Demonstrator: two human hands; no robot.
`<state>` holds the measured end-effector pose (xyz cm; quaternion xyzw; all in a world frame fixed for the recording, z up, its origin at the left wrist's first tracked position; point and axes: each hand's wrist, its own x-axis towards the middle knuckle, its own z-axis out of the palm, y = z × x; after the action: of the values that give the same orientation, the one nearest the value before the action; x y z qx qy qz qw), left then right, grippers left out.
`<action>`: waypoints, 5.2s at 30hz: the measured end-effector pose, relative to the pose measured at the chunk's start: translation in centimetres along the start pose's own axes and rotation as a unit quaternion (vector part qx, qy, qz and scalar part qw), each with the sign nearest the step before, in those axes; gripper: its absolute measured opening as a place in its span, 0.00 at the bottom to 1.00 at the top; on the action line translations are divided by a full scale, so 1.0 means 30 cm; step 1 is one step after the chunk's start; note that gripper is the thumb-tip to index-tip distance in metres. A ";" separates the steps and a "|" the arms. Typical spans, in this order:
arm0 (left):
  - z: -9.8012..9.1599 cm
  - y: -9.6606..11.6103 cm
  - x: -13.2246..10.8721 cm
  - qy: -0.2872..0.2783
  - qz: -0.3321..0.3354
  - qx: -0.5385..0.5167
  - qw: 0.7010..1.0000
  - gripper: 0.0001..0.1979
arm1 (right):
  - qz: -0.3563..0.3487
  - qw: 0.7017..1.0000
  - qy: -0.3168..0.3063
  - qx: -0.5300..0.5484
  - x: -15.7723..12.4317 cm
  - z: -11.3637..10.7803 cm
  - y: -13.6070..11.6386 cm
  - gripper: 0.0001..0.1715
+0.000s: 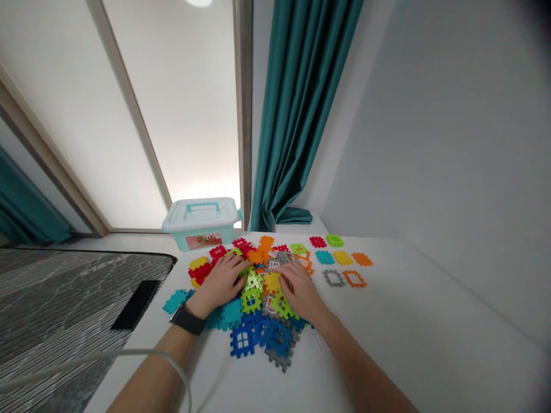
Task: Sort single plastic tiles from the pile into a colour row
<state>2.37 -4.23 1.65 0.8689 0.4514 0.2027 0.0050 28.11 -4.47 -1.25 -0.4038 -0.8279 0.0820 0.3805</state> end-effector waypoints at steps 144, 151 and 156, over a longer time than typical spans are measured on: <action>0.037 0.086 0.022 0.107 -0.049 -0.336 0.935 0.07 | 0.033 0.993 0.069 0.086 0.017 -0.026 -0.028 0.13; 0.038 0.108 0.034 0.089 -0.097 -0.444 0.887 0.12 | 0.139 0.975 0.036 0.172 0.019 -0.028 -0.063 0.18; 0.029 0.093 0.035 0.126 -0.152 -0.426 0.883 0.13 | 0.056 0.990 0.037 0.128 0.015 -0.038 -0.060 0.20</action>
<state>5.40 -4.89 1.75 0.6711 0.4449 0.4803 0.3479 27.65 -5.51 0.59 -0.4005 -0.7721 0.1937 0.4538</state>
